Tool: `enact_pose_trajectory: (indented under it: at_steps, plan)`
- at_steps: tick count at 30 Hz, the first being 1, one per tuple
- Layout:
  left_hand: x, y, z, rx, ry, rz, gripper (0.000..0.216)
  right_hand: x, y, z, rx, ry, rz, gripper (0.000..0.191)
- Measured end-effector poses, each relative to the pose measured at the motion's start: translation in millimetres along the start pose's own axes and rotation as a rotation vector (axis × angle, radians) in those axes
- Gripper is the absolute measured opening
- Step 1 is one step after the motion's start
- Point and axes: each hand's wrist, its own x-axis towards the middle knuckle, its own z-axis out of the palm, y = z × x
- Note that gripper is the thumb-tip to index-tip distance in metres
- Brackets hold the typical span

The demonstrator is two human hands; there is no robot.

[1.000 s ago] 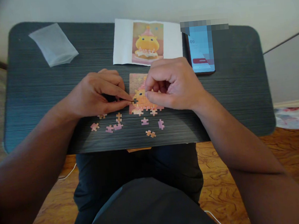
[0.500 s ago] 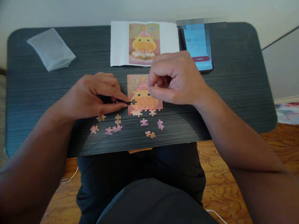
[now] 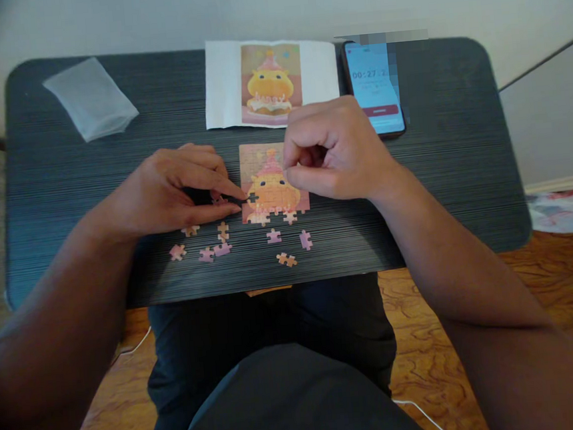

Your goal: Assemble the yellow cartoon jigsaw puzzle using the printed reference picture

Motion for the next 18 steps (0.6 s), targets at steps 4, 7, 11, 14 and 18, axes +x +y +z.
enact_pose_trajectory:
  at_steps: [4,7,11,14,18]
  plan:
    - [0.6,0.6,-0.4,0.023,-0.012,0.000,0.017,-0.5,-1.7,-0.3,0.019,-0.070,0.063,0.018]
    - [0.4,-2.2,1.0,0.047,-0.013,0.010,0.017,-0.6,-3.6,-0.4,0.024,-0.071,0.063,0.018]
    - [0.1,-3.8,3.0,0.056,-0.009,0.016,0.018,0.3,-4.1,0.6,0.005,-0.071,0.039,0.018]
    - [0.0,-4.2,3.6,0.048,0.002,0.028,0.016,1.1,-3.9,0.3,0.006,-0.079,0.019,0.018]
    - [-0.3,-4.7,3.9,0.051,0.008,0.022,0.015,1.4,-5.0,-1.0,0.025,-0.096,0.020,0.019]
